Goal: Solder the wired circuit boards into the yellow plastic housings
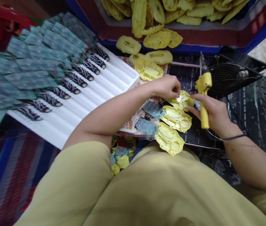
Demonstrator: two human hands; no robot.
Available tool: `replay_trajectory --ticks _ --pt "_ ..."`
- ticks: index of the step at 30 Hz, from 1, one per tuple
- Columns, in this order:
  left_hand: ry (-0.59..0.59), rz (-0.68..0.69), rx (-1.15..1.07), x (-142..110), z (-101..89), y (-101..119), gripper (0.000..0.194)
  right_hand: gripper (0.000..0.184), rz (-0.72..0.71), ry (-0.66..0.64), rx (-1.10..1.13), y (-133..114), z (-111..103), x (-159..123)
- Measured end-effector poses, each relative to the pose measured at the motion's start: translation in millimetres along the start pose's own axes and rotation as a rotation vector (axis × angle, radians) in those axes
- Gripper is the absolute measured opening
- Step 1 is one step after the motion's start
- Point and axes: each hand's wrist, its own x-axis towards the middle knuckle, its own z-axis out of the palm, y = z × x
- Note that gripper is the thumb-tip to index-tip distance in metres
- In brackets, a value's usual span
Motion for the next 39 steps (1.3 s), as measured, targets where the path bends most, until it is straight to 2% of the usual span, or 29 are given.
replay_trajectory --ticks 2,3,5,7,8,10,11,13,15,17,19,21,26,30,39 --pt "0.027 0.003 0.024 0 6.9 0 0.02 0.012 -0.107 0.127 0.03 -10 -17 -9" --pt "0.031 -0.002 0.034 0 10.0 0 0.021 0.011 -0.152 0.166 0.038 -14 -26 -14" --pt "0.024 -0.023 0.053 -2 15.2 0 0.02 0.034 -0.198 0.207 0.006 -21 -43 -25" --pt "0.022 -0.043 0.069 -4 18.8 1 0.02 0.058 -0.169 0.27 -0.114 -24 -55 -37" --pt "0.03 -0.048 0.073 -5 20.0 1 0.021 0.063 -0.142 0.308 -0.18 -25 -59 -42" --pt "0.047 -0.051 0.075 -6 21.4 3 0.021 0.057 -0.091 0.4 -0.235 -24 -58 -53" --pt "0.049 -0.053 0.078 -7 21.8 4 0.021 0.053 -0.065 0.438 -0.204 -24 -55 -58" --pt "0.04 -0.061 0.092 -7 22.0 6 0.021 0.057 -0.013 0.474 -0.069 -25 -46 -66" --pt "0.033 -0.074 0.106 -6 22.0 7 0.02 0.059 0.061 0.453 0.038 -28 -36 -73" --pt "0.033 -0.088 0.11 -5 21.8 9 0.02 0.048 0.092 0.398 0.084 -32 -30 -78" --pt "0.032 -0.098 0.113 -5 21.5 10 0.02 0.029 0.057 0.368 0.106 -34 -26 -80" --pt "0.025 -0.106 0.127 -5 21.0 12 0.022 0.022 0.01 0.361 0.126 -35 -24 -78" --pt "0.014 -0.136 0.138 -5 20.2 16 0.026 0.026 -0.05 0.34 0.139 -37 -23 -67" --pt "0.055 -0.091 0.111 -5 22.4 11 0.024 0.027 -0.151 0.274 0.053 -39 -28 -60" --pt "0.098 -0.006 0.063 1 29.0 -4 0.023 0.026 -0.111 0.283 0.074 -41 -34 -63"
